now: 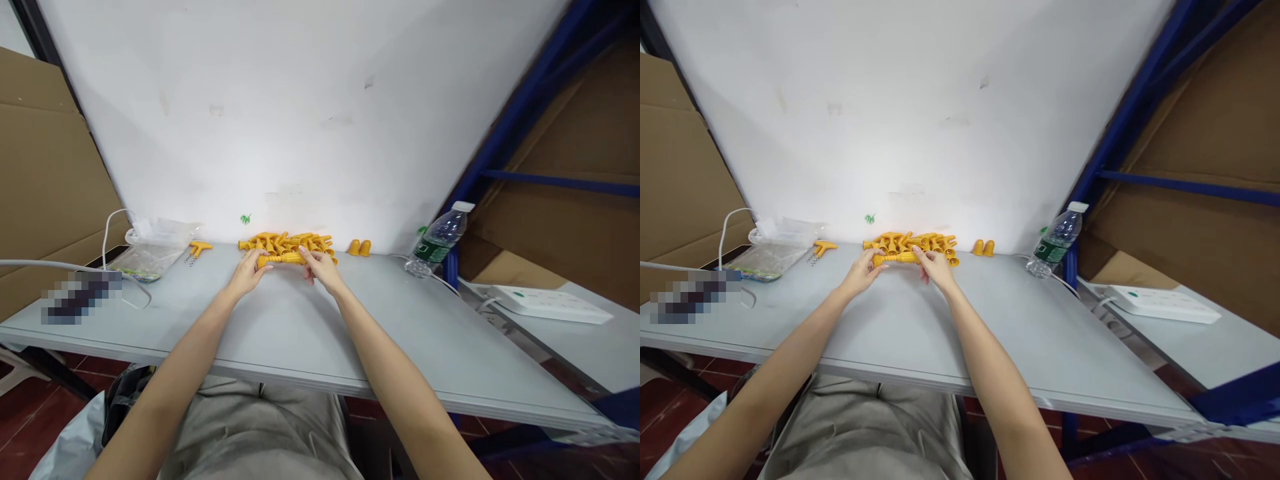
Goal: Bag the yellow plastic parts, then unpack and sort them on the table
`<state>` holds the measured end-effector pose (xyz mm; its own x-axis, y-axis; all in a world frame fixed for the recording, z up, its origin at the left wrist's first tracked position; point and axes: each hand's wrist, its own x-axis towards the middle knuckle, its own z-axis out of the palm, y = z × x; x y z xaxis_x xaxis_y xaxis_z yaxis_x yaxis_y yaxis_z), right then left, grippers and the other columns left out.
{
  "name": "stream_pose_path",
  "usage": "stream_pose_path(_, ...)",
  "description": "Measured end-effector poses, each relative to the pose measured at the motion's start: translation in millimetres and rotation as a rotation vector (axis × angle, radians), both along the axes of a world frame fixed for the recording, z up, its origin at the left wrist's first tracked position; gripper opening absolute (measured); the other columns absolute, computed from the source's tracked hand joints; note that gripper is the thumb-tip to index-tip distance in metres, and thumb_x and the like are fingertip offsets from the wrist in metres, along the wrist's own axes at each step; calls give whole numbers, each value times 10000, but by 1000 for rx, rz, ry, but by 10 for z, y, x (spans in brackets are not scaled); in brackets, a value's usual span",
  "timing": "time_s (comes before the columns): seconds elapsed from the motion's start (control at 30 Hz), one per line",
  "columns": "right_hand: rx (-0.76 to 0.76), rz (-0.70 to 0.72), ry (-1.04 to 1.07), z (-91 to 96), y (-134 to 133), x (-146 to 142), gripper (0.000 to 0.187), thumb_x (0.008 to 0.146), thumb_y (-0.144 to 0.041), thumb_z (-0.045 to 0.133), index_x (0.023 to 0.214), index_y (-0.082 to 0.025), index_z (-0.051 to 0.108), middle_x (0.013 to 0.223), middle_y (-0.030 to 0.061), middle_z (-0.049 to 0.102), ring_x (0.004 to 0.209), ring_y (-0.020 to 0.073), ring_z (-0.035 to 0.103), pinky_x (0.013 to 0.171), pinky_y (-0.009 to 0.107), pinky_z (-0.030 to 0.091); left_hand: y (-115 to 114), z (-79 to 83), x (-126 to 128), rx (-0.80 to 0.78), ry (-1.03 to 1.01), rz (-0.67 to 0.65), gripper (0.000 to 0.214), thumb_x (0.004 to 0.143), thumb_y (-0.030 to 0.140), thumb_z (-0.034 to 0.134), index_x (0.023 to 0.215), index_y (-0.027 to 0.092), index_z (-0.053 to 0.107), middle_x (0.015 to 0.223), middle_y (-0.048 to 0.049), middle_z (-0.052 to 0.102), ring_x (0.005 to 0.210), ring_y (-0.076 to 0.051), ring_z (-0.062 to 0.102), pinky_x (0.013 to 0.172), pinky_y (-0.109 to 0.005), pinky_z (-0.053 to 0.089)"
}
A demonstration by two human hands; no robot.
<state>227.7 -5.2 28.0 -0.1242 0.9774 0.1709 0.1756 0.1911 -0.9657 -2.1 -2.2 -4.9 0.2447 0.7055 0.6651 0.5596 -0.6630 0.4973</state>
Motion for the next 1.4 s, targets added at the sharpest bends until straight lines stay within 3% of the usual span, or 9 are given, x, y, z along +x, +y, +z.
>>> stream_pose_path(0.17, 17, 68, -88, 67, -39, 63, 447, 792, -633, 643, 842, -190, 677, 765, 54, 710, 431, 129, 577, 478, 306, 535, 26, -14, 5, 21, 7, 56, 198, 887, 302, 607, 1050, 192, 581, 1028, -55, 650, 800, -152, 611, 747, -279, 515)
stream_pose_path(0.3, 91, 161, -56, 101, -63, 139, 510, 746, -503, 741, 1165, -225, 659, 1014, 51, 701, 595, 144, 663, 648, 349, 598, 37, -25, 9, 6, -12, 67, 178, 884, 286, 609, 1032, 191, 583, 1031, -61, 652, 894, -175, 623, 806, -298, 515)
stream_pose_path(0.53, 111, 78, -84, 39, -12, 72, 525, 732, -685, 649, 884, -183, 674, 745, 31, 669, 515, 155, 609, 582, 333, 530, 10, 0, 24, -43, -55, 31, 205, 870, 309, 632, 1030, 193, 576, 1010, -54, 656, 918, -183, 629, 809, -300, 517)
stream_pose_path(0.7, 74, -1, -91, 1, -5, -37, 627, 720, -824, 523, 574, -214, 501, 563, 21, 588, 440, 149, 548, 512, 314, 476, 5, 2, 25, -33, -65, 51, 223, 854, 320, 652, 1029, 201, 582, 1008, -45, 658, 848, -163, 635, 754, -277, 520)
stream_pose_path(0.83, -3, -37, -123, 16, -14, -46, 634, 777, -809, 470, 616, -203, 564, 588, 48, 608, 421, 153, 548, 531, 340, 503, 10, 4, 21, -45, -75, 64, 232, 847, 321, 665, 1028, 203, 581, 1047, -49, 656, 815, -149, 633, 736, -265, 516)
stream_pose_path(0.93, -56, 35, -116, 78, -49, 17, 535, 810, -700, 564, 931, -191, 677, 851, 81, 705, 507, 151, 618, 619, 360, 556, 9, 14, 23, -75, -84, 82, 246, 845, 331, 668, 1040, 208, 583, 1056, -50, 657, 838, -155, 639, 738, -267, 517)
stream_pose_path(1.03, -37, 111, -61, 137, -96, 72, 554, 756, -561, 718, 1184, -223, 624, 1053, 76, 704, 630, 147, 673, 713, 361, 585, -3, 24, 32, -102, -92, 94, 266, 847, 341, 664, 1065, 209, 584, 1029, -45, 661, 836, -159, 638, 756, -280, 521)
stream_pose_path(1.27, -34, 63, 6, 121, -112, -25, 526, 689, -717, 671, 691, -200, 576, 661, 34, 695, 487, 150, 621, 538, 298, 537, -41, 34, 40, -39, -58, 74, 266, 859, 366, 656, 1059, 203, 590, 1076, -67, 649, 891, -182, 642, 795, -309, 525)
stream_pose_path(1.4, -105, 9, 44, 116, -119, -95, 546, 683, -765, 643, 637, -233, 529, 537, 32, 648, 425, 174, 595, 470, 322, 509, -30, 24, 43, -5, -29, 87, 275, 852, 355, 673, 1067, 204, 593, 1066, -72, 650, 921, -197, 637, 808, -322, 527)
